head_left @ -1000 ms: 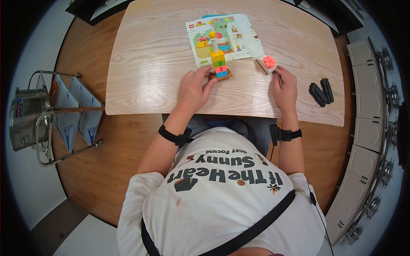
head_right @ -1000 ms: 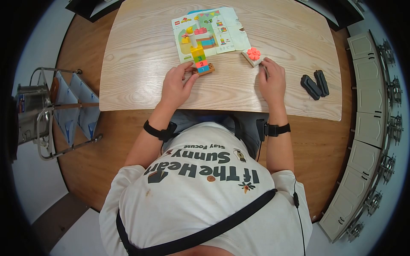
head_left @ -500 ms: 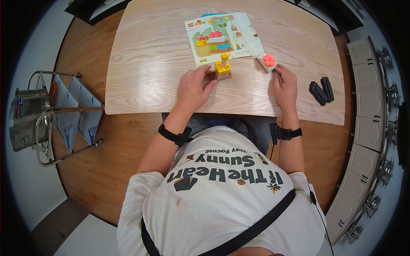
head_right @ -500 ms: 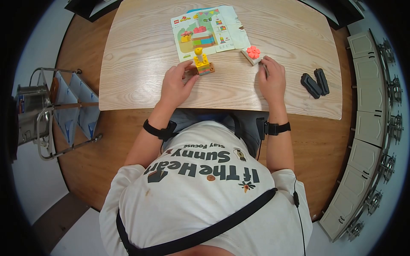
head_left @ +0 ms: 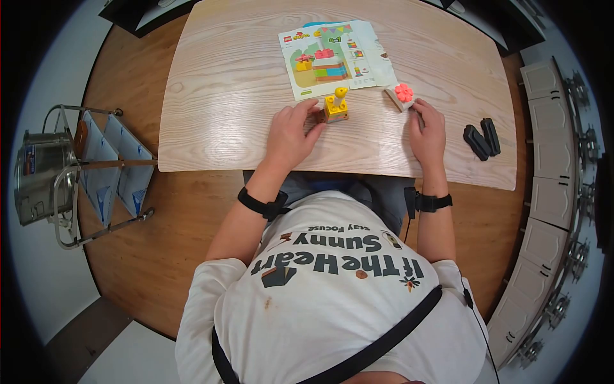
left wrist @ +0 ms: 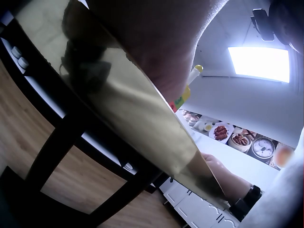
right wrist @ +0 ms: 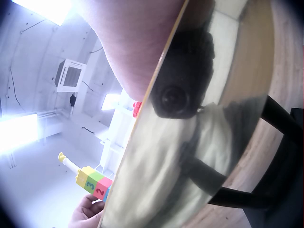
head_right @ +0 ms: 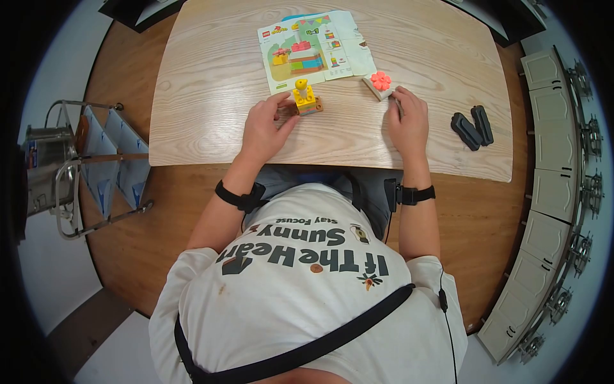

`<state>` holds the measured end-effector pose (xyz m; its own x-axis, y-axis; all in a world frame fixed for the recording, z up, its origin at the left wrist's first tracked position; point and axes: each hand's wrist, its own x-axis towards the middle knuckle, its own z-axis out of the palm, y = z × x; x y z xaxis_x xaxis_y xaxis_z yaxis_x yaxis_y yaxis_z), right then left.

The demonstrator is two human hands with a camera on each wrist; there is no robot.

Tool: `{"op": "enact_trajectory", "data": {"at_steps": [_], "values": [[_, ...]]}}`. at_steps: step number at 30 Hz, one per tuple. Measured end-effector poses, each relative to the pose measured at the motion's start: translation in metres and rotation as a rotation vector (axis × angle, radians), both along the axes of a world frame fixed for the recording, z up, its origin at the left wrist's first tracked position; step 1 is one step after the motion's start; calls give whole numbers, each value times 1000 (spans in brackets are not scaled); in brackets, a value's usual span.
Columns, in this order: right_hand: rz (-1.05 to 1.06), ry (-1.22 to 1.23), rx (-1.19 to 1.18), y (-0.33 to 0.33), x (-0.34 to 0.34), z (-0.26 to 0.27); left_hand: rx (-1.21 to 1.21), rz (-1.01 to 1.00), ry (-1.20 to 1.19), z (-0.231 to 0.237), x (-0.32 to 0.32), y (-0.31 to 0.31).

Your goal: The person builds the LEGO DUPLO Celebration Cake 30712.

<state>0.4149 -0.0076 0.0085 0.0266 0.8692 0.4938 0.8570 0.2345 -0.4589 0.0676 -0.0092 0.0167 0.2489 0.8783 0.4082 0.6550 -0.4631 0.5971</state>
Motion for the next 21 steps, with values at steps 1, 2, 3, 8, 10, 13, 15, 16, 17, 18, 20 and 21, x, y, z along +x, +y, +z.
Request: {"op": "enact_trajectory", "data": {"at_steps": [1, 2, 3, 8, 10, 13, 15, 16, 17, 18, 20, 21], "values": [[2, -3, -1, -1, 1, -1, 4, 0, 2, 0, 1, 0], [-2, -1, -8, -3, 1, -1, 6, -2, 5, -1, 1, -1], [-5, 2, -14, -4, 0, 0, 0, -2, 4, -2, 1, -3], [-16, 14, -20, -4, -1, 0, 13, 9, -6, -2, 1, -2], [-14, 12, -17, -3, -1, 1, 3, 12, 6, -4, 1, -4], [-10, 2, -19, -2, 1, -1, 9, 16, 5, -2, 1, 0], [-14, 3, -23, -5, -1, 1, -9, 3, -8, -3, 2, -3], [-14, 5, -20, -3, -2, 2, -20, -7, -18, -2, 1, -4], [-14, 7, -17, -1, -2, 2, -26, -15, -27, 0, 1, -2], [-14, 9, -16, -1, -2, 1, -22, -10, -25, 0, 1, 0], [-17, 8, -22, -5, 0, 0, -27, -4, -23, -1, 2, -2], [-18, 6, -24, -5, 0, 0, -19, -7, -18, -2, 2, -4]]}}
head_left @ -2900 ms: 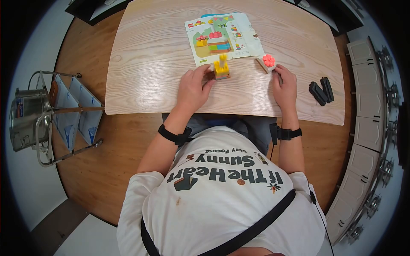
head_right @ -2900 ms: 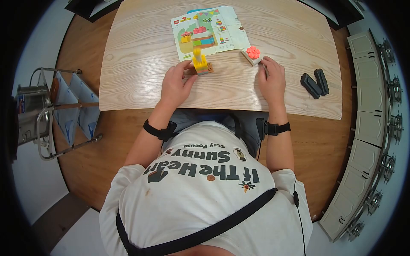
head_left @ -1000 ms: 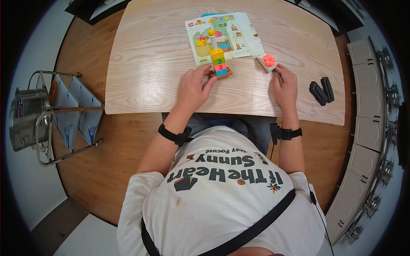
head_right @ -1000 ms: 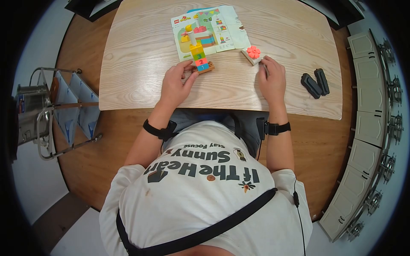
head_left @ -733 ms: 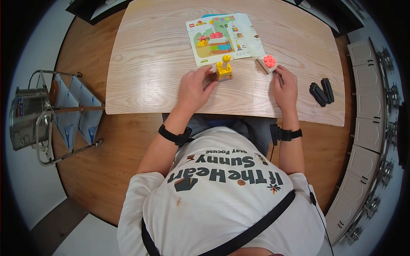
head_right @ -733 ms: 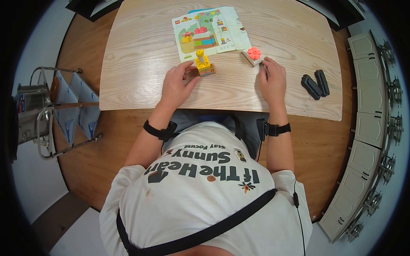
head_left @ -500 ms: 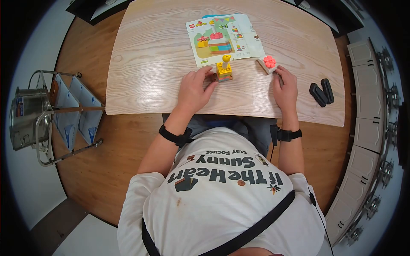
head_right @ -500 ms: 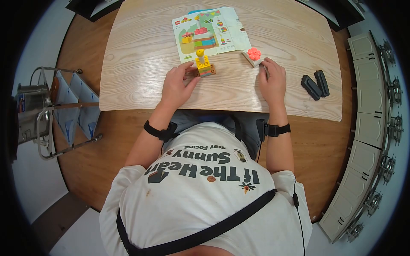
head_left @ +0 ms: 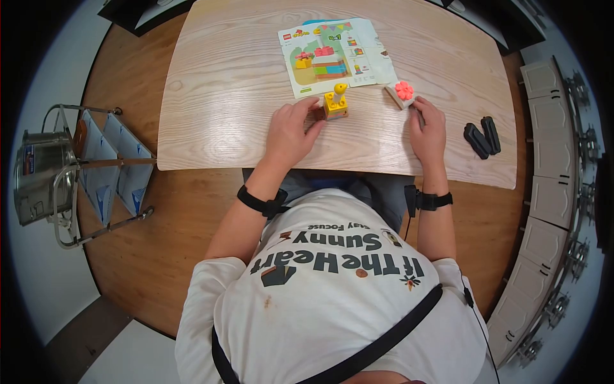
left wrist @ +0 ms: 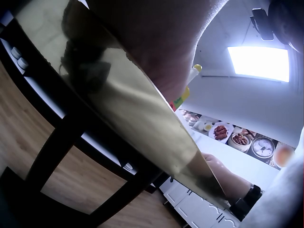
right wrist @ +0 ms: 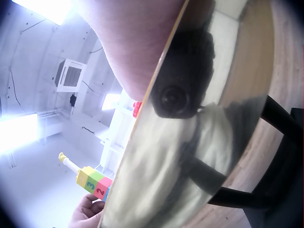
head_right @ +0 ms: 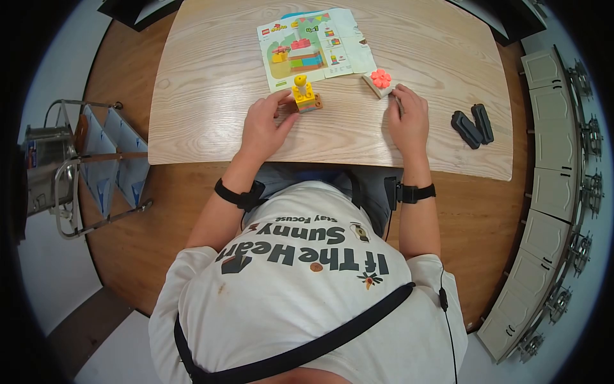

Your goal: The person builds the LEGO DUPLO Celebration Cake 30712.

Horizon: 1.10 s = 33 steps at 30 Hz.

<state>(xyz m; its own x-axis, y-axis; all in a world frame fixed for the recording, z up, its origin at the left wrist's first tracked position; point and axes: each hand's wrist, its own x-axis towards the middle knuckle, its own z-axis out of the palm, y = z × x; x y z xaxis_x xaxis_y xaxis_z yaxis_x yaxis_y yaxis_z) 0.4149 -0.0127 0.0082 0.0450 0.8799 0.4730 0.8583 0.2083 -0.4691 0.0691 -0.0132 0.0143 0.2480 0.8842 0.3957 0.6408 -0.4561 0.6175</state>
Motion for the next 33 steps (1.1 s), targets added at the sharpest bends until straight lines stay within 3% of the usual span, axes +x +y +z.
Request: {"op": "enact_trajectory", "data": {"at_steps": [33], "values": [[10, -8, 8, 5, -1, 1, 45, 23, 33, 3, -1, 4]]}}
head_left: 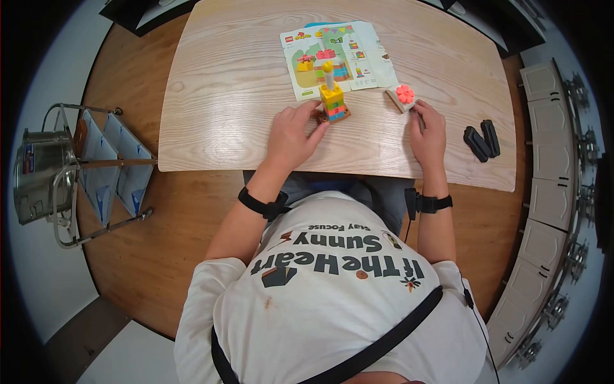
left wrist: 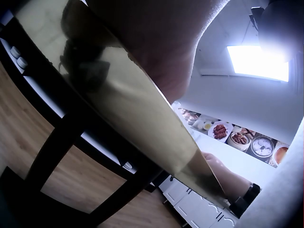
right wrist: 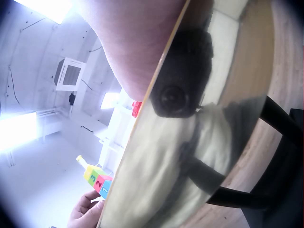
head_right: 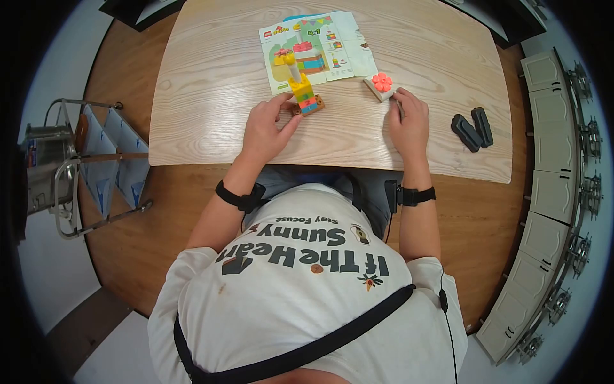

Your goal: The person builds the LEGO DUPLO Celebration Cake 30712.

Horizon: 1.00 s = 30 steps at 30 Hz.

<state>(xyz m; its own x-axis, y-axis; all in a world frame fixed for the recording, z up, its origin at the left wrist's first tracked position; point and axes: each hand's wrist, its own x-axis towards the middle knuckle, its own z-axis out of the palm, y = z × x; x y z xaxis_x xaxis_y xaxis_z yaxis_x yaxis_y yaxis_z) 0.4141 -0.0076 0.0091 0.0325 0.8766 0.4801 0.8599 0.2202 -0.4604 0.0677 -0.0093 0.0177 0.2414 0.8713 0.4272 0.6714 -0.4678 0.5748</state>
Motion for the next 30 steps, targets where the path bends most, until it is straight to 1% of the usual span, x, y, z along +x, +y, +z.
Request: {"op": "enact_trajectory", "data": {"at_steps": [2, 5, 8, 11, 17, 20, 23, 26, 30], "values": [[-3, -2, -9, -3, 2, -2, -5, -8, -59, -2, 2, -1], [-2, -2, -7, 0, 0, 1, -48, -12, -79, -1, 0, -1], [-2, -10, -4, -4, 1, -2, -38, -18, -29, -3, 0, -1], [3, -6, 3, 1, 0, 1, -25, -42, -33, -3, 0, 0], [-1, -2, -1, 0, 0, 1, -36, -29, -31, -1, 1, -1], [-3, -4, -9, -5, 2, -1, -114, -14, -5, 3, 2, -3], [-2, 11, -1, 0, 0, 1, -80, -26, -50, 3, 2, -3], [-4, 4, -6, -5, 1, -2, -114, -21, -28, 3, 2, -2], [-3, 7, 3, 0, 0, 0, -49, -31, -56, -2, -1, 0]]}}
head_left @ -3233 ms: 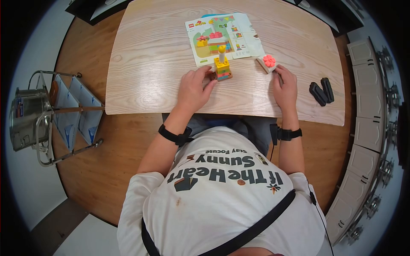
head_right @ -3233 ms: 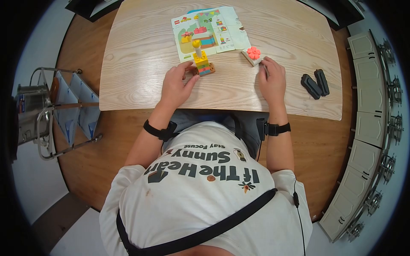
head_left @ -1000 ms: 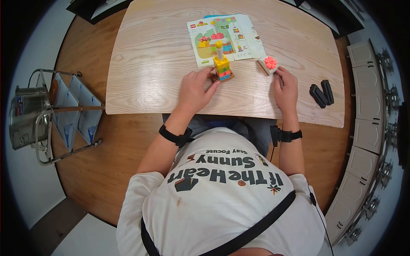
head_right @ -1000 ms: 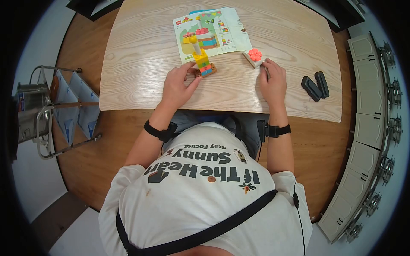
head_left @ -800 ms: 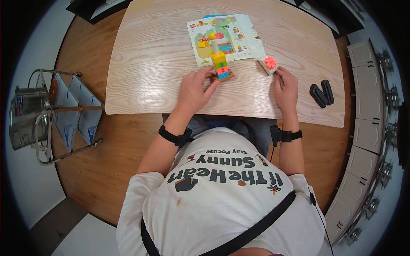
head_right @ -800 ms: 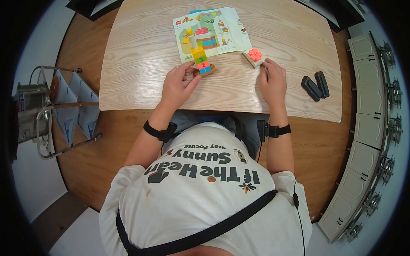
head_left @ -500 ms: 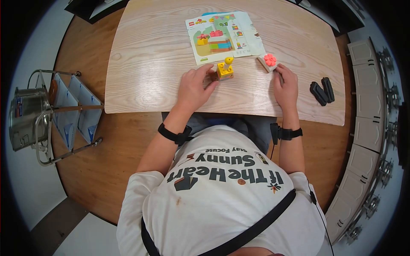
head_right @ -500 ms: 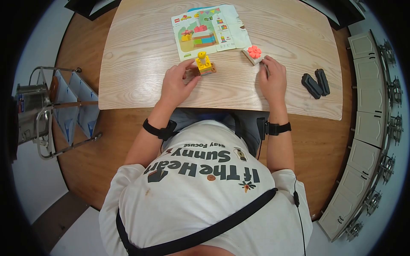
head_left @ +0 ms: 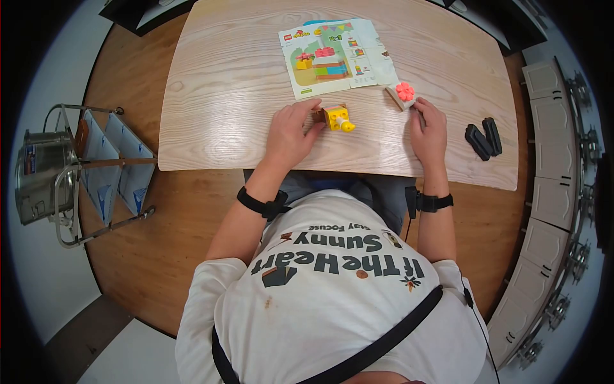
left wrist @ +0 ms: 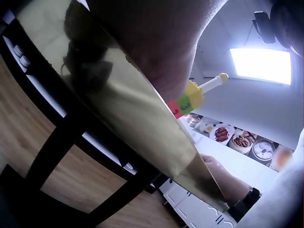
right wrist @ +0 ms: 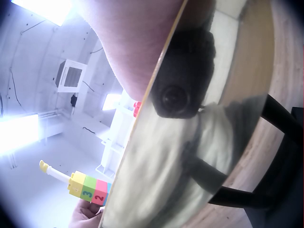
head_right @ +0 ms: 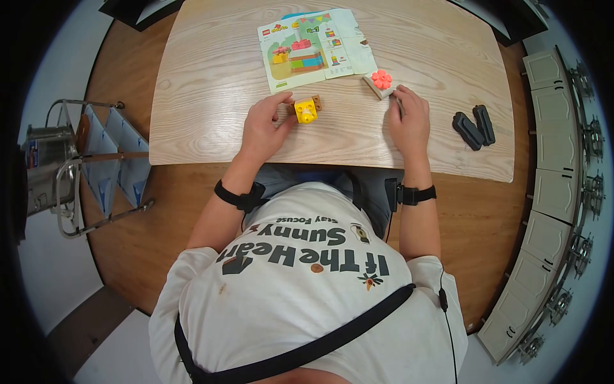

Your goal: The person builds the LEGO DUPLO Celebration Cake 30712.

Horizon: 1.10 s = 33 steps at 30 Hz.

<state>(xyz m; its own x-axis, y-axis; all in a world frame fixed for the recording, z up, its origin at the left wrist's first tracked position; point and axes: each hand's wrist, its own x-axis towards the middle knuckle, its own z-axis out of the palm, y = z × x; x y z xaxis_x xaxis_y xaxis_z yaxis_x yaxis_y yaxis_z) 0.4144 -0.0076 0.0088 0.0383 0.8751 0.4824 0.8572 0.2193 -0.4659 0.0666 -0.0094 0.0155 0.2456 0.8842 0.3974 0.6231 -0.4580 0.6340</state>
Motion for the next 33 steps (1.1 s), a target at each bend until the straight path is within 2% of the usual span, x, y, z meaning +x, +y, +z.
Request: {"op": "enact_trajectory", "data": {"at_steps": [14, 17, 24, 33], "values": [[-9, -3, -12, -6, 1, -2, -55, 34, 20, 6, 3, -4], [-1, -8, 1, 1, 0, -1, 0, -22, -2, 4, 1, -2], [-12, 12, -17, 1, -1, 1, 42, -1, -4, -1, 0, 1], [-6, 3, -19, -5, 2, -2, -27, 8, 6, 3, 3, -4]]}}
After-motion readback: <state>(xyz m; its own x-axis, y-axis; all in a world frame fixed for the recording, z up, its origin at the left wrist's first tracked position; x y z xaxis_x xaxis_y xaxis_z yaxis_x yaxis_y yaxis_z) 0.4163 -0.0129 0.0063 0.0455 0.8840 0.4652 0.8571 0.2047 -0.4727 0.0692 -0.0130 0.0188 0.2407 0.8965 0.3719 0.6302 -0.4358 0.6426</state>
